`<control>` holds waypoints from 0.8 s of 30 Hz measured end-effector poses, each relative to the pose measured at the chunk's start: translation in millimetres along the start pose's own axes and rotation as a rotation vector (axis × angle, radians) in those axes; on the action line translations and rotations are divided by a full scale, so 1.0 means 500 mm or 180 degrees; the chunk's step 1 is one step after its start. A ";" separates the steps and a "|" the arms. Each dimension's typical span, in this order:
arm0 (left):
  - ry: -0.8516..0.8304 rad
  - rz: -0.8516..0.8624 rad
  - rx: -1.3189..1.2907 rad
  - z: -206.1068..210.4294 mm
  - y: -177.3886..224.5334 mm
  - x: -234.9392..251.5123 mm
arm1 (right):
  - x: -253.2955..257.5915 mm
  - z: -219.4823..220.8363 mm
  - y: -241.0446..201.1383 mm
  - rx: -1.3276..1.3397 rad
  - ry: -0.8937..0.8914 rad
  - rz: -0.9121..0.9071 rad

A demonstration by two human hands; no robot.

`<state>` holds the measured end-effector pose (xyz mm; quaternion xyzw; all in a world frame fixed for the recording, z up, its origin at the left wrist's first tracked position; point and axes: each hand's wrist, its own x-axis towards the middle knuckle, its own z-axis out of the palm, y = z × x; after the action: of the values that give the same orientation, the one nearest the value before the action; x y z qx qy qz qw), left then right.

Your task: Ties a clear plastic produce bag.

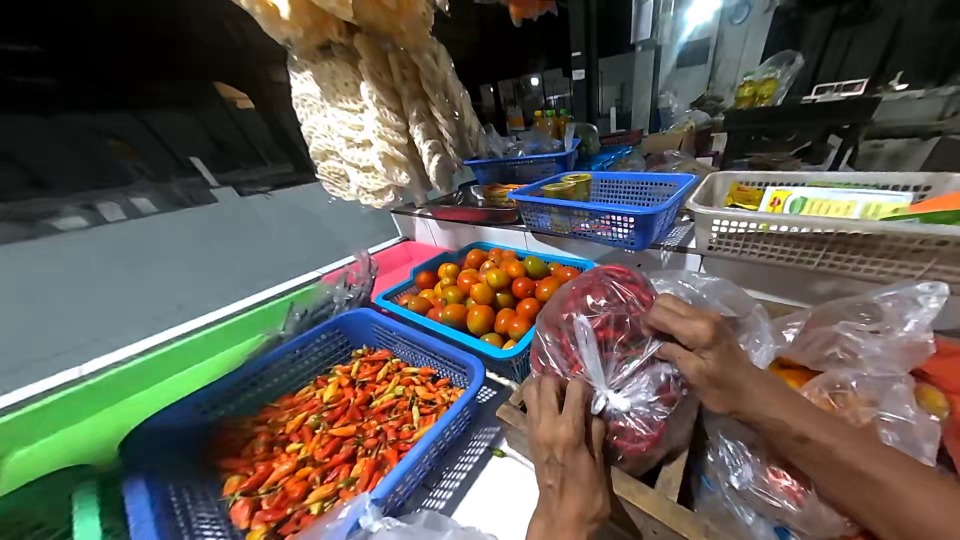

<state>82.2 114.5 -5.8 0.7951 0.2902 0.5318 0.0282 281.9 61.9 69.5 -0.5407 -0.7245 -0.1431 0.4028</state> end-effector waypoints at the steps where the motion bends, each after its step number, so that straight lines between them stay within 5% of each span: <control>1: 0.0036 -0.0003 -0.0009 0.001 -0.001 0.001 | -0.001 0.001 -0.006 0.0069 0.0074 -0.0041; 8: 0.0253 -0.0339 -0.0542 -0.011 -0.002 0.006 | -0.010 -0.005 -0.064 -0.0285 0.0470 0.0334; 13: 0.0172 -0.0351 -0.0618 -0.007 0.015 0.005 | 0.016 -0.028 -0.089 -0.0786 0.0495 -0.0514; 18: 0.0032 -0.0279 -0.0120 -0.010 0.021 0.003 | 0.078 -0.002 -0.077 -0.1560 -0.0488 -0.1516; 24: -0.0099 -0.0042 0.0799 -0.016 0.039 0.016 | 0.071 0.020 -0.070 -0.1027 -0.0342 -0.1240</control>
<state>85.8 100.2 11.1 0.7986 0.3593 0.4787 -0.0636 242.9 78.7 97.3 -0.4551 -0.8031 -0.3028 0.2371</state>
